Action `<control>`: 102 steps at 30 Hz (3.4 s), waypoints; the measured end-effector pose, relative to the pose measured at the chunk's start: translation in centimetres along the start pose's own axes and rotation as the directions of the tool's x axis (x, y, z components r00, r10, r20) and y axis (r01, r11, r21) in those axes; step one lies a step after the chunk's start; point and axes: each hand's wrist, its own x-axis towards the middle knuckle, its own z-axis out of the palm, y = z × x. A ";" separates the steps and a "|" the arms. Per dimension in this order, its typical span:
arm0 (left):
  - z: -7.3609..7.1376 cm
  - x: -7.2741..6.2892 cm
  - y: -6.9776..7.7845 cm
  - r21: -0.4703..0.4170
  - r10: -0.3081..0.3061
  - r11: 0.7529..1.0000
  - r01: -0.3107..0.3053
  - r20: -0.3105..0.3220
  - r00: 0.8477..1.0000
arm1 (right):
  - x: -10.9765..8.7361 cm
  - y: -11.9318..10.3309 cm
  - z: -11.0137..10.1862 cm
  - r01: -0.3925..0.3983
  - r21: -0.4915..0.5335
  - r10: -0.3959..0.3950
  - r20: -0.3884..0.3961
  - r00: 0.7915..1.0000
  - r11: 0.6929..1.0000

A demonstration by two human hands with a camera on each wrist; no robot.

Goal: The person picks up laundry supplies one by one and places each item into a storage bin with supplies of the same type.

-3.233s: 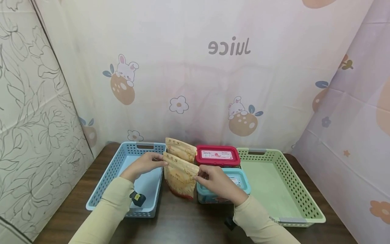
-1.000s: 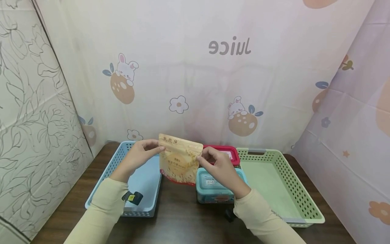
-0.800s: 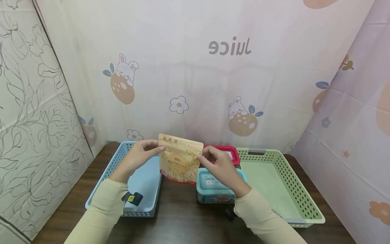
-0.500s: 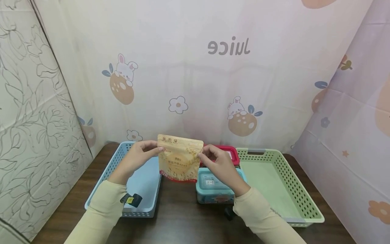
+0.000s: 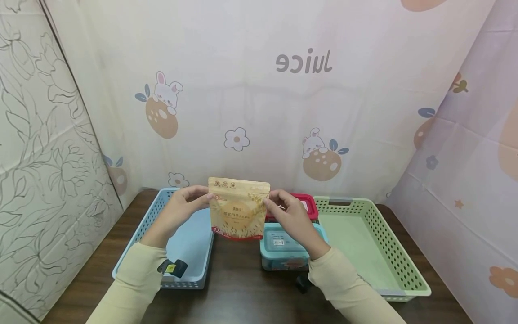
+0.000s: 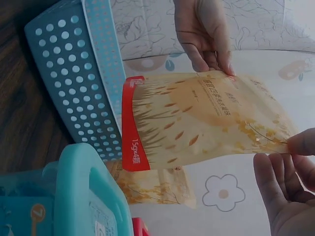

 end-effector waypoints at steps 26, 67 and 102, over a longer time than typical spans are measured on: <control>-0.5 0.0 -0.6 -0.018 -0.005 1.000 0.005 -0.020 1.000 | 0.9 0.4 0.2 -0.126 0.189 0.125 0.018 0.992 0.974; -5.5 -1.7 -2.4 0.062 -0.034 0.997 0.049 -0.229 0.973 | 4.7 -0.3 7.9 -0.091 0.330 0.101 -0.015 0.995 0.940; -9.0 1.2 -7.3 -0.016 -0.174 0.984 0.177 -0.294 0.940 | 9.2 2.2 15.3 -0.213 0.281 0.216 0.020 0.976 0.936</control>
